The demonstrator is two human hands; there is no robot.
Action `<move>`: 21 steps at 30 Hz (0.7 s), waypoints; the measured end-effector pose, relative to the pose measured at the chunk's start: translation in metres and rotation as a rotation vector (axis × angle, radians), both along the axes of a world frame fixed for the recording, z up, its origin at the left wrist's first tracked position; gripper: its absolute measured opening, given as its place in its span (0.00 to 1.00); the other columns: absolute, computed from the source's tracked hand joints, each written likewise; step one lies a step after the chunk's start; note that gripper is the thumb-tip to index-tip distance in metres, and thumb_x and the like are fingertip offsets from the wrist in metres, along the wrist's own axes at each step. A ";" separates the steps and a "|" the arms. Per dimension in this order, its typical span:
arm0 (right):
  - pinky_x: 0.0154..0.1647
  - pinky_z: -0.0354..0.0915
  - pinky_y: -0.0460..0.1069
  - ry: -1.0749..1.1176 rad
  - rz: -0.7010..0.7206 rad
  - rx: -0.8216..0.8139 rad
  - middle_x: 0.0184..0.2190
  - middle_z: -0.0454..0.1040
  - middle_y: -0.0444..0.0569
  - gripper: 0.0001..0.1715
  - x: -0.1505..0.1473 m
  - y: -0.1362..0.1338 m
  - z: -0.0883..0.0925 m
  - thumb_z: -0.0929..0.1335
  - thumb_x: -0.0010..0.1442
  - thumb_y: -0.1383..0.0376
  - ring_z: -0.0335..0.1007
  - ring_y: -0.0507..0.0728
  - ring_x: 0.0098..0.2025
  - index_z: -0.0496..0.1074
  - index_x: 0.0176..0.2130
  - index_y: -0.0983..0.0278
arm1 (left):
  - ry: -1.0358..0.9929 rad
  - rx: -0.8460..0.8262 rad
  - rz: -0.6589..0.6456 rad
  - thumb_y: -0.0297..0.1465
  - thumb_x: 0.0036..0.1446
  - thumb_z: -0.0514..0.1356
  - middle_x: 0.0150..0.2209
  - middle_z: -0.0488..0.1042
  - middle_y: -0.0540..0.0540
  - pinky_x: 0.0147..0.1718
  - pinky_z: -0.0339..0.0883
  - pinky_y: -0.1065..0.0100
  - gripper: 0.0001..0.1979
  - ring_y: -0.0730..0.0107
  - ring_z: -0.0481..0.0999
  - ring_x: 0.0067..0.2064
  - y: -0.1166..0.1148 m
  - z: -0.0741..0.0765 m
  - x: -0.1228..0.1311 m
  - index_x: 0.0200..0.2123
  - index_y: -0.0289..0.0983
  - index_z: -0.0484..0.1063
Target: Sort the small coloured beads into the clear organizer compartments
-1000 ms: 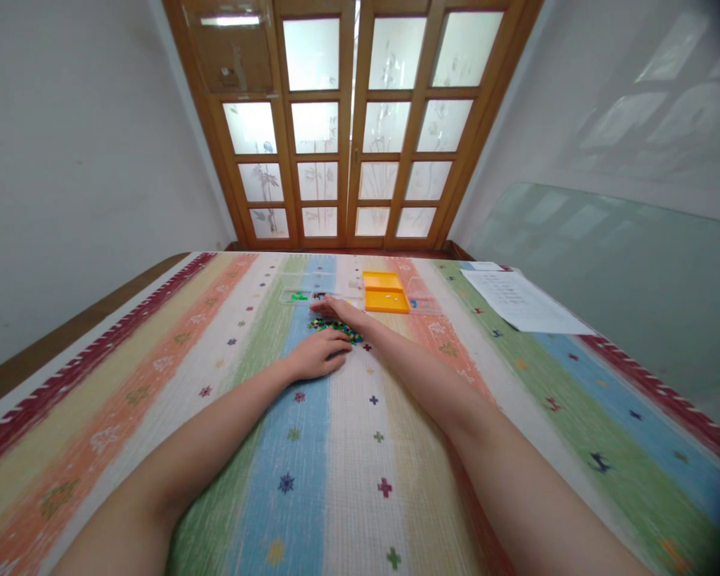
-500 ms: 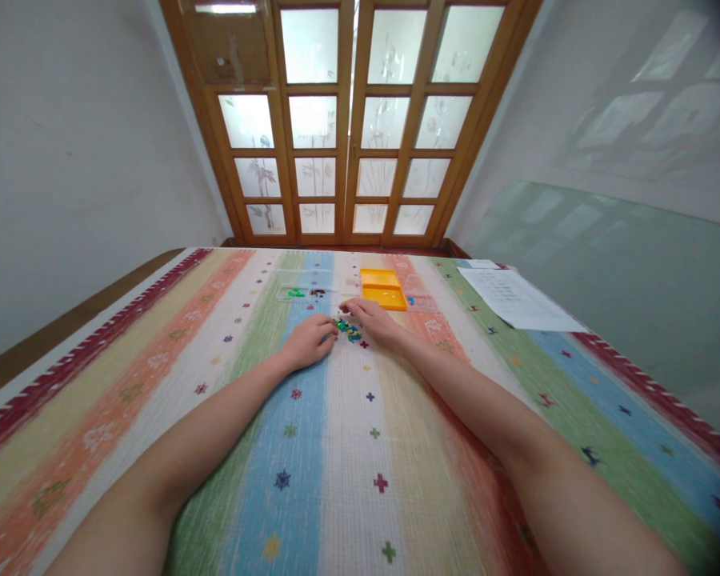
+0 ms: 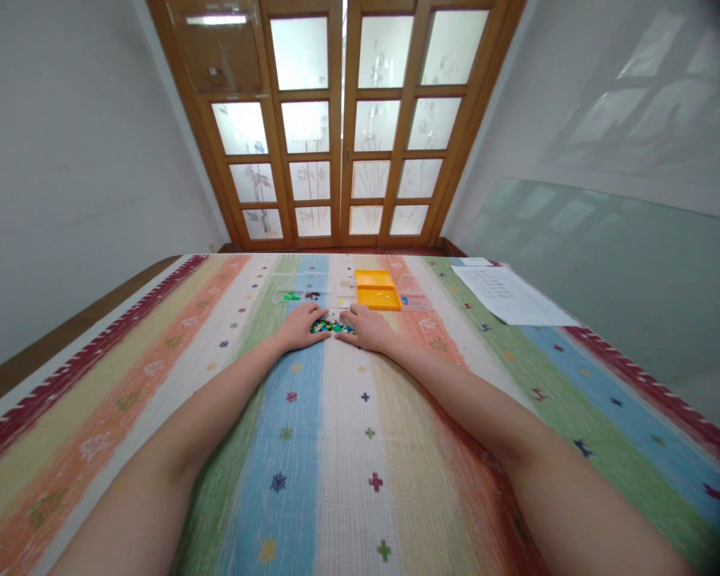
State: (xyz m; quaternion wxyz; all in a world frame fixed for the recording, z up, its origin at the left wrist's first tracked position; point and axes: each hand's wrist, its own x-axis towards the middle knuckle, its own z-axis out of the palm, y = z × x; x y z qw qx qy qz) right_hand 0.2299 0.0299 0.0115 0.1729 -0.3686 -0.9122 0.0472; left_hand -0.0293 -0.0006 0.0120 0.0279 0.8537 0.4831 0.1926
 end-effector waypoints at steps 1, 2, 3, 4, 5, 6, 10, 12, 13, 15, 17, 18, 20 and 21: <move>0.51 0.64 0.54 0.001 0.002 -0.003 0.49 0.73 0.59 0.30 0.001 0.003 -0.001 0.72 0.66 0.44 0.70 0.66 0.50 0.76 0.55 0.63 | 0.004 0.001 -0.010 0.48 0.62 0.65 0.55 0.73 0.40 0.60 0.65 0.53 0.28 0.51 0.72 0.57 0.003 0.000 0.001 0.60 0.43 0.73; 0.50 0.64 0.53 0.004 0.006 -0.009 0.49 0.73 0.58 0.29 0.003 0.005 -0.001 0.72 0.67 0.44 0.71 0.65 0.50 0.75 0.56 0.62 | 0.009 0.003 -0.019 0.48 0.62 0.65 0.54 0.73 0.40 0.59 0.65 0.54 0.27 0.52 0.72 0.56 0.007 0.001 0.002 0.60 0.43 0.74; 0.50 0.64 0.53 0.005 0.010 -0.014 0.49 0.73 0.58 0.29 0.005 0.007 -0.002 0.72 0.67 0.45 0.71 0.65 0.49 0.75 0.56 0.62 | 0.017 0.006 -0.027 0.48 0.62 0.65 0.53 0.73 0.41 0.58 0.65 0.55 0.26 0.53 0.73 0.55 0.010 0.000 0.004 0.59 0.44 0.74; 0.50 0.64 0.52 0.004 0.011 -0.016 0.48 0.73 0.57 0.29 0.007 0.009 -0.002 0.72 0.67 0.45 0.71 0.64 0.49 0.75 0.57 0.62 | 0.025 0.009 -0.034 0.49 0.63 0.64 0.52 0.73 0.41 0.57 0.66 0.55 0.25 0.53 0.73 0.54 0.012 0.000 0.005 0.59 0.44 0.74; 0.50 0.64 0.52 -0.001 0.013 -0.014 0.48 0.73 0.57 0.29 0.009 0.011 -0.002 0.71 0.68 0.45 0.71 0.64 0.48 0.75 0.58 0.61 | 0.031 0.012 -0.041 0.49 0.63 0.64 0.51 0.72 0.41 0.56 0.66 0.56 0.25 0.54 0.73 0.53 0.015 -0.001 0.007 0.58 0.44 0.75; 0.50 0.64 0.52 -0.008 0.015 -0.010 0.47 0.73 0.57 0.30 0.010 0.012 -0.002 0.71 0.68 0.45 0.71 0.64 0.48 0.75 0.59 0.61 | 0.035 0.016 -0.047 0.49 0.63 0.64 0.50 0.72 0.41 0.55 0.67 0.56 0.24 0.54 0.73 0.52 0.016 -0.002 0.008 0.58 0.44 0.75; 0.50 0.64 0.53 -0.018 0.029 -0.008 0.47 0.73 0.56 0.30 0.011 0.012 -0.001 0.68 0.70 0.44 0.70 0.64 0.47 0.75 0.60 0.60 | 0.024 0.025 -0.062 0.49 0.63 0.64 0.49 0.72 0.42 0.53 0.68 0.57 0.24 0.55 0.74 0.51 0.019 -0.004 0.011 0.56 0.43 0.76; 0.51 0.64 0.53 -0.007 0.051 -0.031 0.47 0.73 0.55 0.28 0.011 0.012 0.000 0.68 0.70 0.45 0.70 0.63 0.47 0.76 0.60 0.58 | 0.005 0.020 -0.059 0.48 0.62 0.65 0.48 0.72 0.42 0.53 0.68 0.57 0.22 0.55 0.74 0.51 0.018 -0.004 0.010 0.54 0.43 0.76; 0.51 0.64 0.53 -0.004 0.063 -0.040 0.47 0.72 0.54 0.28 0.011 0.012 0.000 0.68 0.70 0.45 0.70 0.63 0.48 0.76 0.60 0.56 | -0.006 0.018 -0.056 0.47 0.62 0.65 0.48 0.72 0.42 0.53 0.68 0.57 0.21 0.55 0.74 0.51 0.017 -0.004 0.010 0.53 0.42 0.77; 0.52 0.64 0.53 -0.009 0.090 -0.049 0.47 0.72 0.54 0.27 0.012 0.011 0.001 0.67 0.71 0.46 0.70 0.63 0.48 0.76 0.62 0.54 | -0.023 0.014 -0.060 0.46 0.61 0.66 0.48 0.73 0.42 0.53 0.68 0.56 0.20 0.54 0.74 0.51 0.015 -0.003 0.009 0.51 0.42 0.77; 0.52 0.63 0.53 -0.018 0.113 -0.048 0.48 0.71 0.54 0.27 0.014 0.011 0.001 0.67 0.72 0.47 0.69 0.63 0.49 0.75 0.64 0.53 | -0.032 0.017 -0.076 0.46 0.61 0.66 0.49 0.73 0.41 0.54 0.67 0.56 0.19 0.54 0.73 0.52 0.013 -0.003 0.008 0.50 0.41 0.77; 0.52 0.63 0.53 -0.020 0.120 -0.045 0.48 0.71 0.54 0.27 0.014 0.010 0.001 0.67 0.72 0.47 0.69 0.63 0.49 0.74 0.64 0.53 | -0.036 0.023 -0.086 0.46 0.61 0.67 0.49 0.74 0.41 0.55 0.67 0.55 0.20 0.53 0.73 0.53 0.012 -0.003 0.007 0.50 0.41 0.77; 0.51 0.63 0.53 -0.015 0.111 -0.035 0.48 0.71 0.54 0.29 0.013 0.008 0.001 0.67 0.72 0.47 0.69 0.63 0.49 0.74 0.65 0.54 | -0.044 0.035 -0.099 0.46 0.61 0.67 0.51 0.74 0.41 0.56 0.67 0.55 0.21 0.53 0.72 0.54 0.012 -0.004 0.007 0.52 0.40 0.77; 0.50 0.63 0.53 -0.011 0.097 -0.030 0.47 0.71 0.54 0.30 0.012 0.008 0.001 0.67 0.72 0.46 0.68 0.63 0.48 0.73 0.65 0.55 | -0.048 0.038 -0.100 0.46 0.61 0.66 0.51 0.74 0.40 0.56 0.67 0.55 0.22 0.53 0.72 0.54 0.012 -0.005 0.007 0.53 0.40 0.77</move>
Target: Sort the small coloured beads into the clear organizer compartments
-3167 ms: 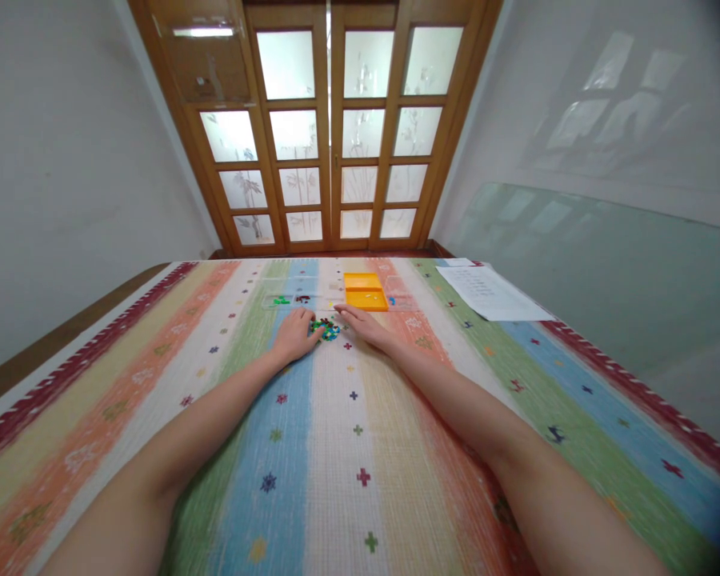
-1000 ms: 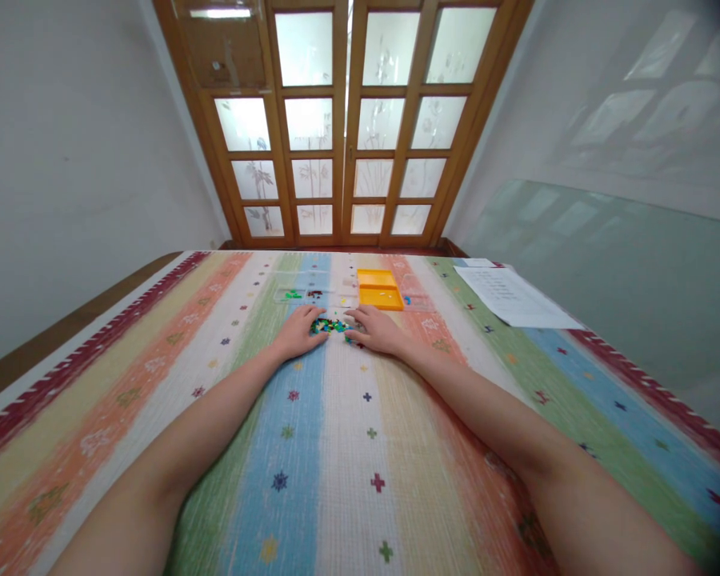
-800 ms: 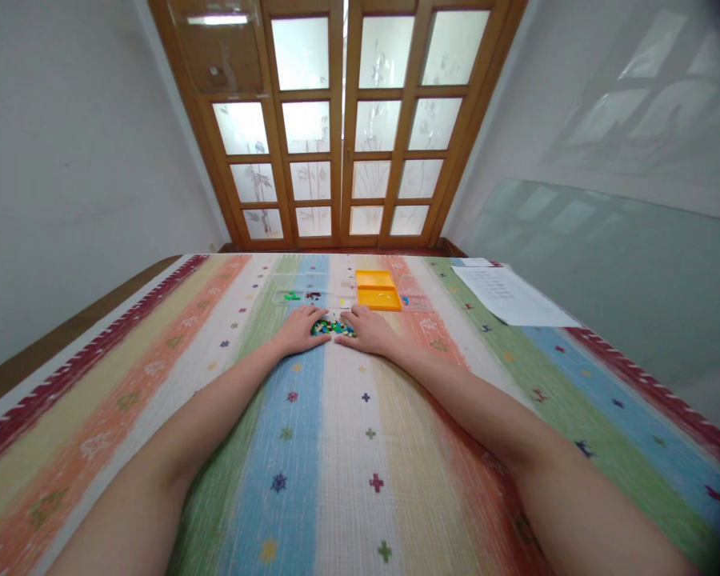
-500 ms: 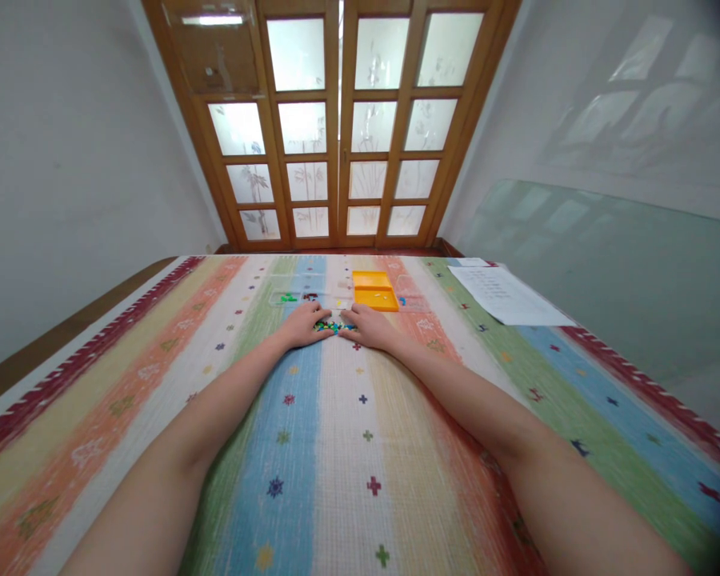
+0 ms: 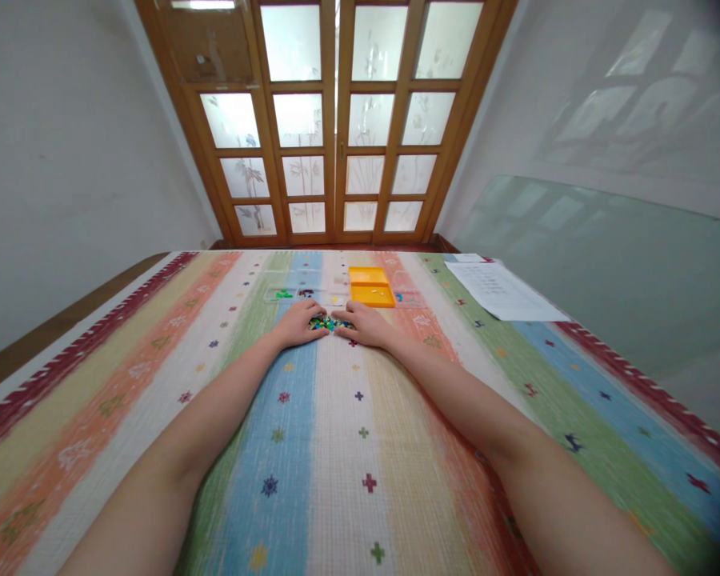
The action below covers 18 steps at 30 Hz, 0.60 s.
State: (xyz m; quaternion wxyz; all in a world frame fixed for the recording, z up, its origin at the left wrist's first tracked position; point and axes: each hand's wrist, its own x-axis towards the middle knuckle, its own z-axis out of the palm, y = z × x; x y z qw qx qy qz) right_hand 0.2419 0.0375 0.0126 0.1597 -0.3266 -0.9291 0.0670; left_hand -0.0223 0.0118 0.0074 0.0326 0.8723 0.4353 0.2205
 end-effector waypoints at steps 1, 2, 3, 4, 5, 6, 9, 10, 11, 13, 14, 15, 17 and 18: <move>0.50 0.62 0.52 0.002 -0.015 0.004 0.47 0.71 0.55 0.31 -0.001 -0.001 0.000 0.68 0.71 0.46 0.68 0.63 0.48 0.72 0.66 0.56 | -0.001 -0.001 0.000 0.46 0.61 0.66 0.52 0.74 0.40 0.56 0.66 0.55 0.23 0.53 0.72 0.54 0.001 -0.001 0.000 0.54 0.40 0.77; 0.50 0.62 0.52 0.000 -0.026 0.007 0.47 0.71 0.55 0.32 -0.003 -0.001 0.001 0.68 0.71 0.46 0.68 0.62 0.47 0.71 0.67 0.56 | 0.000 -0.007 0.000 0.45 0.61 0.66 0.52 0.74 0.40 0.56 0.66 0.55 0.23 0.53 0.73 0.54 0.001 -0.001 0.000 0.55 0.41 0.77; 0.50 0.62 0.52 -0.008 -0.030 0.007 0.47 0.71 0.54 0.32 -0.004 -0.002 0.002 0.68 0.71 0.46 0.68 0.62 0.47 0.71 0.67 0.56 | 0.002 -0.015 0.001 0.45 0.62 0.66 0.52 0.74 0.41 0.56 0.67 0.55 0.23 0.53 0.73 0.54 0.002 -0.002 0.001 0.56 0.42 0.77; 0.50 0.61 0.52 -0.018 -0.028 0.006 0.47 0.71 0.54 0.31 -0.005 -0.002 0.002 0.68 0.71 0.47 0.68 0.62 0.47 0.71 0.67 0.55 | 0.001 -0.021 0.002 0.45 0.62 0.65 0.51 0.74 0.41 0.56 0.67 0.55 0.22 0.53 0.73 0.53 0.002 -0.002 0.001 0.56 0.42 0.77; 0.49 0.61 0.51 -0.031 -0.021 0.003 0.47 0.71 0.53 0.30 -0.005 -0.002 0.003 0.68 0.71 0.47 0.68 0.61 0.47 0.71 0.67 0.54 | -0.004 -0.025 0.002 0.45 0.62 0.65 0.51 0.74 0.41 0.56 0.67 0.54 0.22 0.53 0.73 0.53 0.002 -0.002 0.001 0.56 0.43 0.78; 0.49 0.61 0.51 -0.040 -0.013 0.002 0.47 0.71 0.53 0.29 -0.004 -0.002 0.004 0.68 0.72 0.47 0.68 0.61 0.47 0.72 0.66 0.54 | -0.010 -0.026 -0.001 0.44 0.62 0.65 0.51 0.74 0.41 0.56 0.67 0.54 0.21 0.53 0.73 0.53 0.001 -0.003 0.001 0.55 0.43 0.78; 0.48 0.60 0.50 -0.030 -0.004 0.010 0.47 0.71 0.53 0.28 0.001 -0.002 0.004 0.68 0.72 0.47 0.68 0.61 0.48 0.74 0.63 0.56 | -0.030 -0.025 -0.027 0.44 0.63 0.65 0.52 0.74 0.42 0.57 0.66 0.54 0.19 0.53 0.73 0.54 -0.002 -0.003 -0.002 0.53 0.43 0.80; 0.48 0.61 0.50 -0.021 -0.002 0.017 0.47 0.71 0.53 0.28 0.004 -0.002 0.004 0.69 0.71 0.47 0.68 0.61 0.48 0.74 0.63 0.57 | -0.031 -0.027 -0.035 0.44 0.63 0.65 0.53 0.74 0.42 0.57 0.66 0.54 0.19 0.53 0.73 0.55 -0.003 -0.003 -0.003 0.53 0.43 0.79; 0.48 0.61 0.50 -0.014 0.002 0.026 0.47 0.71 0.53 0.28 0.006 -0.002 0.004 0.70 0.70 0.46 0.68 0.61 0.48 0.74 0.62 0.57 | -0.030 -0.029 -0.038 0.44 0.63 0.64 0.53 0.74 0.42 0.58 0.66 0.54 0.20 0.53 0.73 0.55 -0.004 -0.003 -0.004 0.54 0.43 0.79; 0.48 0.61 0.51 -0.006 0.010 0.044 0.48 0.71 0.53 0.29 0.011 -0.001 0.002 0.71 0.69 0.46 0.68 0.62 0.48 0.75 0.60 0.58 | -0.029 -0.029 -0.026 0.45 0.64 0.64 0.55 0.74 0.41 0.59 0.65 0.53 0.22 0.52 0.72 0.57 -0.007 -0.003 -0.005 0.57 0.44 0.77; 0.48 0.61 0.51 -0.004 0.012 0.048 0.48 0.72 0.53 0.28 0.012 0.000 0.001 0.71 0.68 0.46 0.68 0.62 0.48 0.76 0.60 0.57 | -0.027 -0.027 -0.017 0.45 0.64 0.64 0.56 0.74 0.41 0.59 0.65 0.53 0.23 0.52 0.72 0.57 -0.008 -0.003 -0.004 0.58 0.44 0.76; 0.48 0.61 0.51 -0.001 0.011 0.050 0.47 0.72 0.53 0.28 0.013 0.001 0.000 0.72 0.68 0.46 0.68 0.62 0.48 0.76 0.59 0.57 | -0.023 -0.026 -0.007 0.46 0.63 0.65 0.56 0.74 0.41 0.59 0.65 0.53 0.24 0.52 0.72 0.57 -0.008 -0.003 -0.003 0.59 0.44 0.76; 0.48 0.61 0.50 0.007 0.002 0.051 0.47 0.72 0.53 0.26 0.013 0.002 -0.003 0.72 0.69 0.47 0.68 0.61 0.49 0.77 0.58 0.57 | -0.002 -0.022 0.016 0.47 0.62 0.65 0.55 0.74 0.41 0.58 0.66 0.53 0.24 0.51 0.72 0.56 -0.009 -0.002 0.001 0.57 0.44 0.77; 0.48 0.61 0.50 0.013 -0.005 0.051 0.47 0.72 0.53 0.25 0.012 0.003 -0.004 0.71 0.69 0.48 0.68 0.61 0.49 0.77 0.58 0.58 | 0.012 -0.018 0.032 0.47 0.62 0.66 0.54 0.74 0.41 0.57 0.66 0.53 0.23 0.51 0.72 0.56 -0.009 -0.002 0.004 0.56 0.44 0.77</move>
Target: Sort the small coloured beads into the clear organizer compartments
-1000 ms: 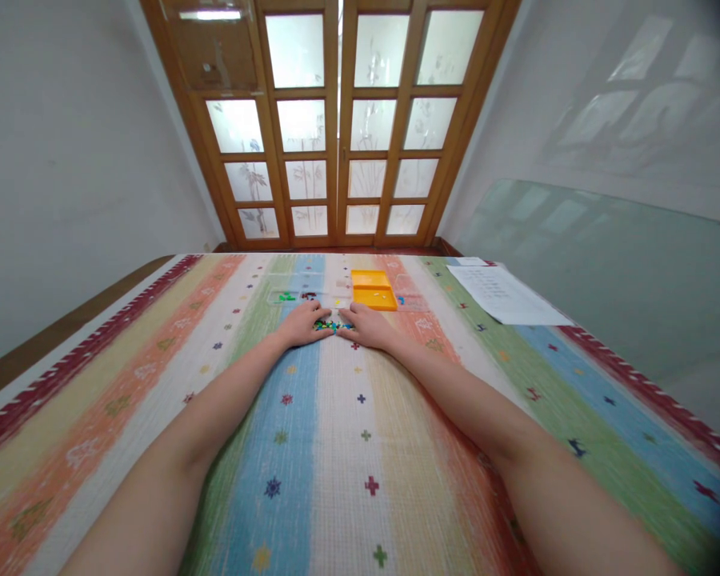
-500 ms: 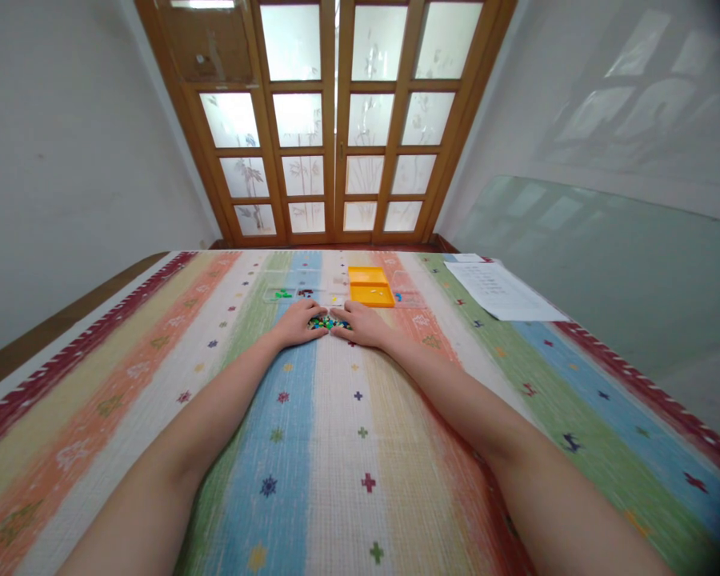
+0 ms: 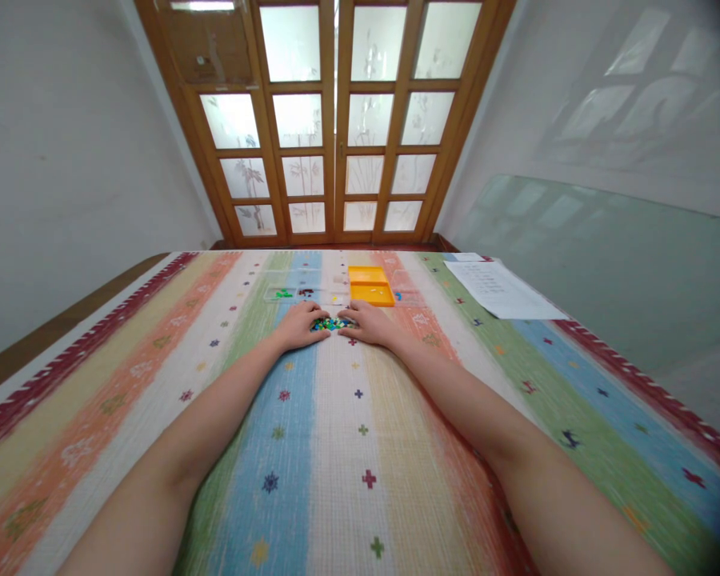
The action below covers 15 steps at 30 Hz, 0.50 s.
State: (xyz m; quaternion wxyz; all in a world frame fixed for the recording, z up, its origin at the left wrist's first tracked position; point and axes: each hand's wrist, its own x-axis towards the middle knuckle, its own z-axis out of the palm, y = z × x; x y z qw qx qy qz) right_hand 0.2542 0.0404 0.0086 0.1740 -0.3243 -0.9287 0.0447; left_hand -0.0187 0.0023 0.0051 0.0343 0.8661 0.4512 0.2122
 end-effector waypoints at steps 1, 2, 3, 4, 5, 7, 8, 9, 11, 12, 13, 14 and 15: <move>0.48 0.61 0.50 0.006 -0.006 0.001 0.47 0.72 0.53 0.23 -0.001 0.001 -0.001 0.71 0.69 0.49 0.69 0.61 0.49 0.77 0.57 0.58 | 0.013 0.007 0.018 0.48 0.61 0.66 0.53 0.74 0.41 0.57 0.66 0.53 0.23 0.51 0.73 0.55 0.000 0.000 0.003 0.55 0.44 0.78; 0.48 0.61 0.50 0.012 -0.011 0.003 0.46 0.72 0.53 0.22 -0.001 0.002 -0.002 0.71 0.70 0.50 0.69 0.61 0.49 0.78 0.56 0.59 | 0.022 0.017 0.038 0.48 0.61 0.66 0.52 0.74 0.41 0.56 0.66 0.52 0.23 0.51 0.73 0.54 0.000 0.000 0.006 0.54 0.44 0.78; 0.48 0.61 0.50 0.018 -0.013 0.004 0.46 0.72 0.53 0.21 -0.002 0.002 -0.002 0.71 0.70 0.50 0.69 0.60 0.49 0.78 0.56 0.59 | 0.029 0.027 0.055 0.48 0.61 0.66 0.52 0.74 0.41 0.55 0.66 0.52 0.22 0.51 0.73 0.54 0.001 0.000 0.008 0.54 0.43 0.79; 0.49 0.61 0.50 0.023 -0.012 0.002 0.46 0.72 0.52 0.21 -0.002 0.003 -0.002 0.70 0.71 0.51 0.69 0.60 0.48 0.78 0.55 0.59 | 0.033 0.035 0.067 0.48 0.62 0.66 0.51 0.74 0.40 0.55 0.67 0.52 0.22 0.51 0.73 0.53 0.001 -0.001 0.011 0.53 0.43 0.79; 0.49 0.61 0.50 0.027 -0.008 -0.001 0.45 0.72 0.52 0.20 -0.002 0.004 -0.002 0.70 0.71 0.51 0.69 0.60 0.48 0.79 0.54 0.60 | 0.034 0.041 0.074 0.48 0.63 0.65 0.51 0.74 0.41 0.54 0.67 0.53 0.21 0.51 0.73 0.53 0.002 -0.001 0.012 0.53 0.42 0.79; 0.49 0.61 0.50 0.031 0.006 -0.014 0.45 0.72 0.52 0.19 0.000 0.005 0.000 0.70 0.71 0.52 0.69 0.60 0.49 0.78 0.54 0.60 | 0.030 0.042 0.073 0.46 0.65 0.63 0.50 0.74 0.41 0.54 0.67 0.53 0.19 0.52 0.73 0.52 0.003 -0.001 0.012 0.52 0.42 0.79; 0.50 0.61 0.50 0.029 0.015 -0.021 0.45 0.72 0.52 0.19 0.002 0.005 0.001 0.71 0.71 0.52 0.69 0.60 0.49 0.78 0.54 0.60 | 0.025 0.039 0.064 0.46 0.65 0.63 0.50 0.74 0.41 0.54 0.67 0.53 0.19 0.52 0.74 0.52 0.004 -0.001 0.011 0.52 0.42 0.79; 0.50 0.61 0.50 0.025 0.023 -0.026 0.46 0.72 0.51 0.19 0.004 0.006 0.002 0.71 0.70 0.52 0.69 0.60 0.49 0.78 0.54 0.59 | 0.018 0.033 0.046 0.45 0.65 0.63 0.50 0.74 0.41 0.54 0.67 0.54 0.19 0.53 0.74 0.52 0.004 -0.001 0.009 0.53 0.42 0.79; 0.50 0.61 0.50 0.011 0.035 -0.029 0.47 0.73 0.52 0.21 0.010 0.007 0.003 0.73 0.69 0.50 0.69 0.60 0.50 0.77 0.55 0.58 | 0.007 0.014 -0.010 0.45 0.66 0.63 0.51 0.75 0.41 0.56 0.67 0.54 0.20 0.53 0.74 0.53 0.004 0.000 0.001 0.55 0.42 0.77; 0.50 0.61 0.50 0.003 0.037 -0.028 0.48 0.73 0.52 0.22 0.013 0.008 0.003 0.73 0.68 0.50 0.69 0.60 0.50 0.77 0.56 0.58 | 0.006 0.003 -0.038 0.46 0.65 0.63 0.52 0.75 0.41 0.57 0.67 0.54 0.21 0.53 0.74 0.54 0.004 0.001 -0.004 0.56 0.42 0.77; 0.50 0.62 0.50 -0.004 0.033 -0.026 0.48 0.73 0.52 0.23 0.016 0.009 0.003 0.73 0.68 0.49 0.69 0.60 0.50 0.77 0.56 0.58 | 0.008 -0.006 -0.058 0.47 0.65 0.63 0.53 0.75 0.41 0.58 0.67 0.54 0.22 0.53 0.73 0.55 0.005 0.001 -0.009 0.57 0.43 0.76; 0.50 0.62 0.50 -0.010 0.026 -0.024 0.49 0.73 0.52 0.22 0.019 0.010 0.002 0.73 0.68 0.49 0.70 0.60 0.50 0.78 0.56 0.57 | 0.013 -0.013 -0.067 0.48 0.65 0.63 0.54 0.74 0.41 0.59 0.66 0.54 0.23 0.53 0.73 0.56 0.005 0.002 -0.015 0.58 0.43 0.76; 0.50 0.62 0.50 -0.015 0.015 -0.024 0.48 0.73 0.52 0.22 0.021 0.011 0.001 0.72 0.69 0.49 0.70 0.60 0.50 0.78 0.55 0.57 | 0.019 -0.017 -0.066 0.49 0.64 0.63 0.55 0.74 0.41 0.59 0.66 0.54 0.24 0.52 0.73 0.57 0.005 0.002 -0.020 0.58 0.43 0.76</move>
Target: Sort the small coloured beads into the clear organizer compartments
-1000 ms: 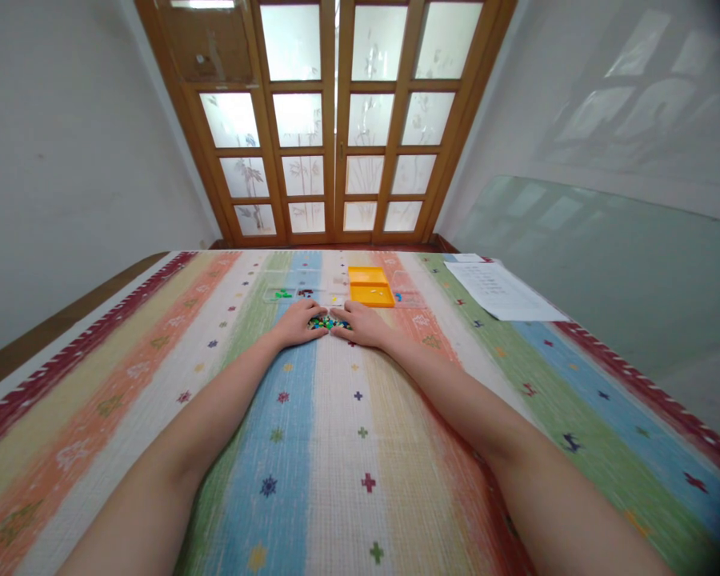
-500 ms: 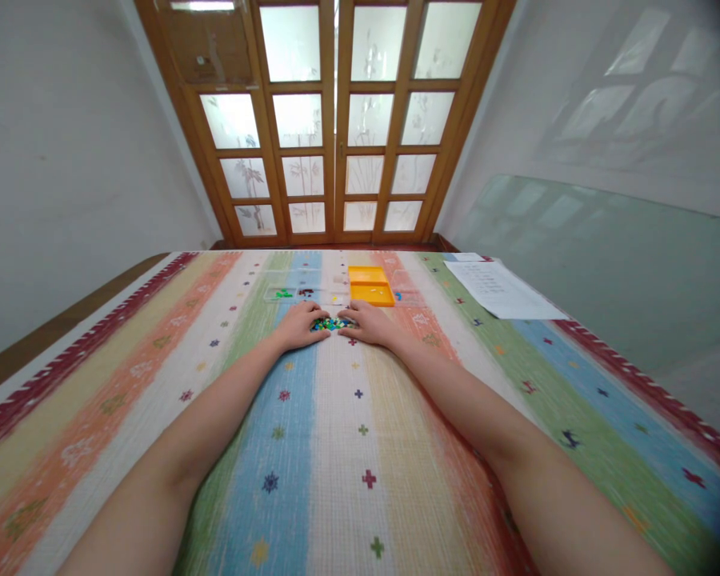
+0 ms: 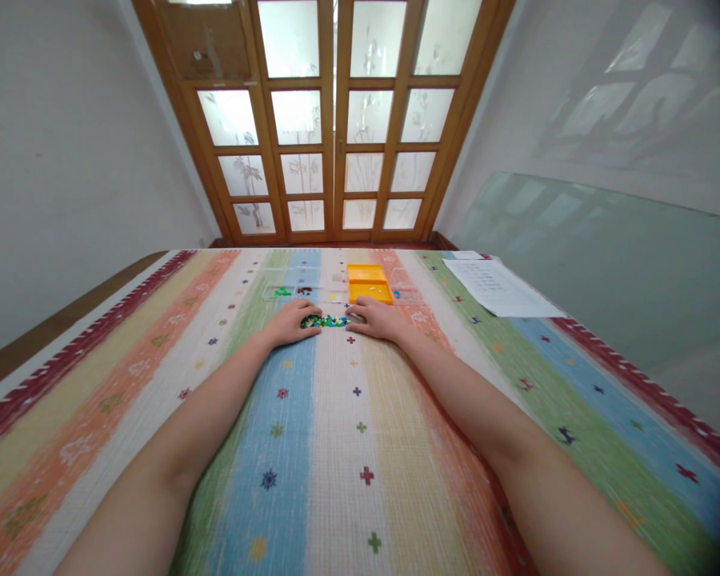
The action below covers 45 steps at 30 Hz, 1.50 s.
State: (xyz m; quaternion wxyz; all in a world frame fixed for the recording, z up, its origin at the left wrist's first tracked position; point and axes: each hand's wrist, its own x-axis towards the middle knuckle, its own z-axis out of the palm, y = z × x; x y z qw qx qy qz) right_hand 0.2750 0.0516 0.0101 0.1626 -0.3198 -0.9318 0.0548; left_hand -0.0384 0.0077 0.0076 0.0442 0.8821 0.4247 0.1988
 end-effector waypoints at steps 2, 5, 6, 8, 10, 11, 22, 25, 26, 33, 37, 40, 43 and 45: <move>0.50 0.62 0.50 -0.014 -0.023 -0.006 0.48 0.73 0.52 0.20 0.002 0.001 -0.001 0.71 0.70 0.49 0.70 0.60 0.50 0.78 0.55 0.57 | 0.010 -0.002 0.018 0.50 0.64 0.63 0.56 0.74 0.41 0.60 0.66 0.53 0.25 0.51 0.73 0.57 0.002 0.000 -0.009 0.58 0.44 0.76; 0.50 0.62 0.50 -0.026 -0.038 -0.008 0.48 0.73 0.53 0.21 0.001 -0.001 0.001 0.71 0.71 0.49 0.70 0.60 0.50 0.78 0.55 0.58 | 0.019 0.000 0.032 0.51 0.64 0.62 0.55 0.74 0.41 0.59 0.66 0.53 0.26 0.52 0.73 0.56 0.005 0.001 -0.016 0.58 0.44 0.77; 0.51 0.62 0.50 -0.027 -0.037 -0.005 0.48 0.73 0.53 0.21 0.000 -0.003 0.003 0.71 0.71 0.49 0.70 0.60 0.51 0.78 0.55 0.58 | 0.019 0.001 0.032 0.51 0.64 0.62 0.54 0.74 0.41 0.59 0.66 0.53 0.25 0.52 0.73 0.56 0.006 0.001 -0.016 0.58 0.44 0.77; 0.51 0.62 0.50 -0.030 -0.036 0.004 0.49 0.73 0.53 0.22 -0.003 -0.007 0.005 0.70 0.71 0.49 0.70 0.60 0.51 0.77 0.55 0.58 | 0.016 0.002 0.030 0.51 0.65 0.61 0.53 0.75 0.41 0.58 0.67 0.54 0.24 0.52 0.74 0.55 0.006 0.001 -0.017 0.57 0.44 0.77; 0.49 0.61 0.50 -0.037 -0.046 0.010 0.48 0.73 0.53 0.21 -0.005 -0.011 0.007 0.69 0.72 0.49 0.70 0.60 0.50 0.77 0.55 0.58 | 0.009 0.000 0.032 0.50 0.66 0.60 0.53 0.75 0.41 0.58 0.67 0.54 0.23 0.53 0.74 0.55 0.006 0.001 -0.017 0.57 0.44 0.77; 0.48 0.61 0.49 -0.038 -0.052 0.014 0.48 0.73 0.53 0.20 -0.006 -0.012 0.007 0.69 0.72 0.49 0.70 0.60 0.50 0.78 0.54 0.59 | 0.003 -0.004 0.033 0.50 0.66 0.60 0.53 0.75 0.41 0.58 0.67 0.54 0.23 0.53 0.74 0.55 0.006 0.001 -0.017 0.57 0.44 0.77; 0.48 0.62 0.50 0.049 -0.083 -0.035 0.45 0.75 0.52 0.16 -0.007 -0.011 0.005 0.68 0.74 0.55 0.71 0.58 0.47 0.80 0.51 0.60 | -0.066 -0.123 -0.017 0.49 0.62 0.65 0.53 0.77 0.41 0.61 0.65 0.55 0.24 0.54 0.74 0.56 0.012 0.010 -0.044 0.56 0.43 0.79; 0.48 0.62 0.50 0.077 -0.100 -0.035 0.44 0.75 0.52 0.15 -0.011 -0.011 0.002 0.67 0.74 0.57 0.71 0.58 0.47 0.80 0.51 0.61 | -0.074 -0.115 0.008 0.48 0.64 0.63 0.52 0.78 0.41 0.60 0.66 0.54 0.21 0.54 0.75 0.56 0.012 0.009 -0.042 0.54 0.43 0.80; 0.48 0.62 0.49 0.082 -0.104 -0.032 0.44 0.75 0.52 0.14 -0.013 -0.011 0.001 0.68 0.74 0.57 0.70 0.58 0.47 0.80 0.50 0.61 | -0.076 -0.109 0.020 0.47 0.64 0.63 0.52 0.78 0.41 0.60 0.66 0.54 0.20 0.55 0.75 0.55 0.011 0.009 -0.041 0.53 0.43 0.80; 0.46 0.61 0.48 0.109 -0.128 -0.031 0.42 0.74 0.52 0.11 -0.024 -0.015 -0.004 0.69 0.71 0.62 0.69 0.58 0.46 0.81 0.47 0.63 | -0.100 -0.102 0.059 0.45 0.65 0.61 0.50 0.79 0.42 0.59 0.67 0.55 0.19 0.56 0.76 0.54 0.010 0.007 -0.037 0.51 0.42 0.81; 0.47 0.61 0.48 0.148 -0.140 -0.026 0.43 0.74 0.51 0.08 -0.028 -0.017 -0.004 0.69 0.69 0.65 0.69 0.58 0.47 0.80 0.45 0.64 | -0.102 -0.087 0.048 0.44 0.66 0.59 0.50 0.79 0.42 0.59 0.66 0.56 0.18 0.56 0.76 0.54 0.009 0.006 -0.037 0.51 0.42 0.81; 0.46 0.61 0.48 0.162 -0.163 -0.050 0.42 0.75 0.51 0.07 -0.030 -0.016 -0.005 0.69 0.68 0.66 0.70 0.57 0.46 0.79 0.43 0.64 | -0.076 -0.069 0.065 0.45 0.65 0.61 0.51 0.77 0.42 0.59 0.66 0.56 0.19 0.56 0.75 0.54 0.008 0.005 -0.036 0.52 0.43 0.80; 0.46 0.61 0.47 0.179 -0.189 -0.087 0.41 0.75 0.51 0.06 -0.032 -0.013 -0.008 0.69 0.68 0.67 0.70 0.57 0.44 0.79 0.41 0.64 | -0.040 -0.058 0.072 0.48 0.62 0.64 0.53 0.76 0.42 0.59 0.66 0.56 0.24 0.54 0.74 0.55 0.007 0.004 -0.034 0.57 0.44 0.79; 0.46 0.61 0.47 0.197 -0.195 -0.098 0.40 0.76 0.50 0.06 -0.032 -0.010 -0.011 0.69 0.67 0.67 0.70 0.56 0.44 0.79 0.41 0.64 | -0.031 -0.054 0.059 0.48 0.61 0.65 0.53 0.75 0.42 0.59 0.65 0.55 0.26 0.53 0.74 0.55 0.007 0.004 -0.033 0.58 0.45 0.78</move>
